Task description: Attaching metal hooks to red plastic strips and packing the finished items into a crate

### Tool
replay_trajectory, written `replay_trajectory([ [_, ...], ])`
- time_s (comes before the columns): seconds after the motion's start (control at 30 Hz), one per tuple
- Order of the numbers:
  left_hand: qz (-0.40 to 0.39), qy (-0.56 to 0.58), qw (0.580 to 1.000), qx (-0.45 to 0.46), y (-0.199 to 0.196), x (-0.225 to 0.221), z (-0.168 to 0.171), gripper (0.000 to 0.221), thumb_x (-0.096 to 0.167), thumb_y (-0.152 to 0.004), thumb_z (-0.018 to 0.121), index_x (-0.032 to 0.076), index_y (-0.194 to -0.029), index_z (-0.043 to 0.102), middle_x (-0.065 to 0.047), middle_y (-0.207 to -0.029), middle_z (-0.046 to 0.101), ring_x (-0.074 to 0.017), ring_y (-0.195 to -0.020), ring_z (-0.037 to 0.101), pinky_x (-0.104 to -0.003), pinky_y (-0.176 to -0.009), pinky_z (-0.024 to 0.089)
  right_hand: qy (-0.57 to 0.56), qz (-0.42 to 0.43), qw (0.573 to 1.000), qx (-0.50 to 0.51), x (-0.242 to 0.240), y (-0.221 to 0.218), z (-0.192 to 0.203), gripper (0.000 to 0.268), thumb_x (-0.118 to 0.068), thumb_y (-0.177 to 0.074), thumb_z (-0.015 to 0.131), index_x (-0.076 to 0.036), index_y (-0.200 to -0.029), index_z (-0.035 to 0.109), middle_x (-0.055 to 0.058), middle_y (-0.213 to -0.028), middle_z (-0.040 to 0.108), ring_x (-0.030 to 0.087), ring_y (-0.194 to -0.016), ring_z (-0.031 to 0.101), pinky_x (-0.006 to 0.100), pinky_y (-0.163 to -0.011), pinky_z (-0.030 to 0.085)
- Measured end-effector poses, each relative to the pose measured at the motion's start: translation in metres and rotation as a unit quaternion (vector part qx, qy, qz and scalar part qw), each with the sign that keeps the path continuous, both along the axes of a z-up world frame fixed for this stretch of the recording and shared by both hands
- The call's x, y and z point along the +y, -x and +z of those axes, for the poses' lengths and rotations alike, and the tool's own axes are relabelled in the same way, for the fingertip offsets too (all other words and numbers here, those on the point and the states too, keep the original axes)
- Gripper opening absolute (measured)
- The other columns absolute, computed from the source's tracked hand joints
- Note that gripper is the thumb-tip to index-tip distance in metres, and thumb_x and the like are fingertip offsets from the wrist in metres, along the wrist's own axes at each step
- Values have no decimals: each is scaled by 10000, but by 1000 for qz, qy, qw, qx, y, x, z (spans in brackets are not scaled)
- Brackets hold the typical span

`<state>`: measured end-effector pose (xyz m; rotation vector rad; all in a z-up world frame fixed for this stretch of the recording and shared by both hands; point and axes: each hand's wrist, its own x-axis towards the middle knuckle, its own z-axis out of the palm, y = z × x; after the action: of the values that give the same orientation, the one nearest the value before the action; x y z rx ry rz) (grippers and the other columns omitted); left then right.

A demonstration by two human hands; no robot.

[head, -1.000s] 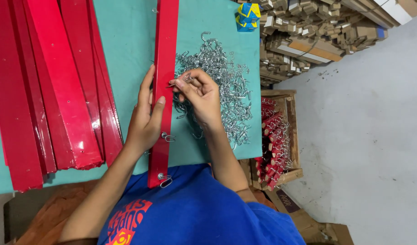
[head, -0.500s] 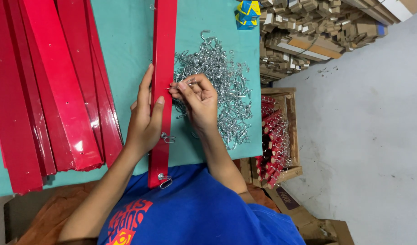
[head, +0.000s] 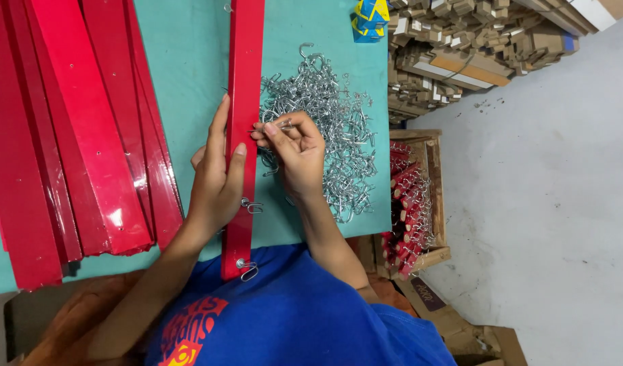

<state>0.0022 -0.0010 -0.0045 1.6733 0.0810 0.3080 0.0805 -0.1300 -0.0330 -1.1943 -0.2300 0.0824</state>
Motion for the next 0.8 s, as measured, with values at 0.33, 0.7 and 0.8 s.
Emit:
replay_trajectory([
  [0.33, 15, -9, 1000, 23, 3, 1, 1, 609, 155, -1100, 419, 181, -1663, 188, -208, -1438, 599, -377, -1276, 583, -460, -1107, 183, 96, -59, 989, -92, 10, 11, 8, 159, 0, -887, 807, 36, -948, 665, 171, -864, 734, 139, -783, 728, 216, -671, 605],
  [0.7, -1, 46, 999, -16, 5, -1, 6, 609, 161, -1057, 417, 124, -1644, 260, -266, -1350, 642, -370, -1227, 641, -494, -1081, 421, 177, -115, 964, -159, 16, 19, 16, 145, -90, -872, 842, -31, -913, 715, 115, -1115, 611, 106, -844, 604, 227, -709, 553],
  [0.8, 10, 83, 996, -12, 3, -3, 15, 602, 89, -1054, 406, 115, -1640, 270, -285, -1350, 638, -348, -1219, 641, -486, -1065, 466, 151, -100, 973, -140, 19, 16, 1, 134, -68, -888, 823, -11, -933, 711, 119, -1135, 544, 90, -846, 585, 196, -725, 550],
])
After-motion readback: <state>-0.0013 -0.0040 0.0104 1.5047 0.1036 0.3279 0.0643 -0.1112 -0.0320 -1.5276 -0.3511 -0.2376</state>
